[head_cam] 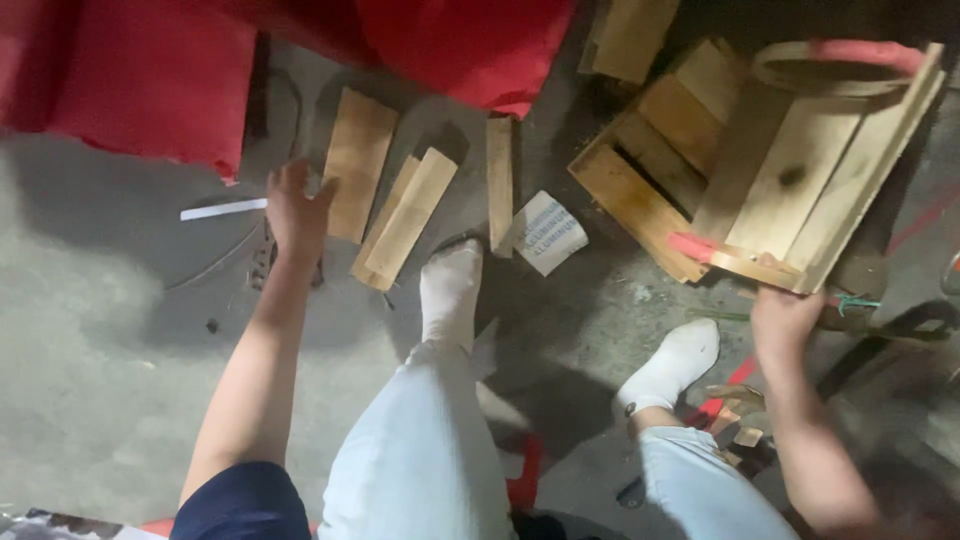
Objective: The person assembles a small wooden crate by arranging planks, hammering nails, and smoothing the wood. They use a hammer to drive nails into the planks and then sand the surfaces with sandpaper. The person handles planks, nails, a hammer, and sandpaper during the process.
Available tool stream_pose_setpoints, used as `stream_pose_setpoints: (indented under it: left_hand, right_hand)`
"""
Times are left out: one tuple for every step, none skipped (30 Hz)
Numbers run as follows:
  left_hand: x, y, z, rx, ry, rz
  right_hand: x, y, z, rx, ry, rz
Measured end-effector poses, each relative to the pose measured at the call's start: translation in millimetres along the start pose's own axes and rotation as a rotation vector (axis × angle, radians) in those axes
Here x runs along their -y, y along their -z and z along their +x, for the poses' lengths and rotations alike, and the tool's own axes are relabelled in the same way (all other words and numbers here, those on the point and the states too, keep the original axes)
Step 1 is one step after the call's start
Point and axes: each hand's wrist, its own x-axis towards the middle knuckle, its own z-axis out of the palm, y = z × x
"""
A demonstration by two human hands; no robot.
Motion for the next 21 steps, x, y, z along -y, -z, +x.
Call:
stream_pose_setpoints:
  left_hand:
    - [-3, 0, -2, 0.002, 0.009, 0.0]
    - [-7, -2, -5, -0.015, 0.016, -0.001]
    - [-11, -4, -8, -0.032, 0.022, -0.003]
    - [-10, -8, -10, -0.031, 0.031, -0.011]
    - [-10, -12, -12, -0.033, 0.009, 0.025]
    - [-11, -15, -11, -0.034, -0.022, 0.062]
    - [-9, -19, -9, -0.033, -0.022, 0.057]
    - [-5, -20, -7, -0.038, -0.067, 0.058]
    - [-2, -22, -6, -0.043, -0.112, 0.06]
    - [2, -25, -5, -0.041, -0.113, 0.059]
    - [6, -27, -3, -0.053, -0.112, -0.043]
    - [11, -29, -2, -0.067, -0.109, -0.144]
    - [1, -21, -7, -0.066, -0.108, -0.145]
    - [-9, -12, -11, -0.056, -0.067, -0.036]
    - [-19, -3, -16, -0.045, -0.026, 0.073]
    - [-23, -2, -25, -0.049, -0.022, 0.075]
    - [-27, -1, -33, -0.005, -0.021, 0.108]
    - [-30, 0, -42, 0.041, -0.022, 0.143]
    - [-43, 10, -52, 0.04, -0.02, 0.147]
    - [-57, 19, -61, 0.149, -0.018, 0.015]
    - [-71, 29, -71, 0.258, -0.019, -0.118]
  right_hand:
    - [-10, -1, -2, 0.009, 0.0, -0.003]
    - [-19, -2, -2, -0.011, 0.032, -0.005]
    - [-29, -1, -2, -0.031, 0.065, -0.006]
    - [-44, -2, -3, -0.024, 0.072, -0.013]
    - [-58, -1, -4, 0.048, -0.089, 0.127]
    - [-73, -1, -7, 0.112, -0.252, 0.27]
    - [-62, 0, -8, 0.111, -0.249, 0.265]
    - [-53, -2, -9, 0.128, -0.267, 0.236]
    - [-43, -3, -11, 0.146, -0.284, 0.207]
    - [-64, 0, -9, 0.144, -0.286, 0.205]
    - [-84, 4, -7, 0.17, -0.309, 0.245]
    - [-105, 6, -4, 0.198, -0.331, 0.286]
    - [-103, 9, -4, 0.199, -0.331, 0.285]
    - [-101, 10, -3, 0.224, -0.347, 0.311]
    - [-99, 11, -2, 0.25, -0.364, 0.336]
    - [-89, 13, 0, 0.255, -0.363, 0.339]
    - [-79, 15, 2, 0.265, -0.457, 0.42]
    - [-70, 16, 2, 0.271, -0.556, 0.501]
    - [-71, 14, -2, 0.275, -0.559, 0.504]
    - [-73, 12, -4, 0.268, -0.431, 0.443]
    - [-74, 10, -6, 0.26, -0.304, 0.381]
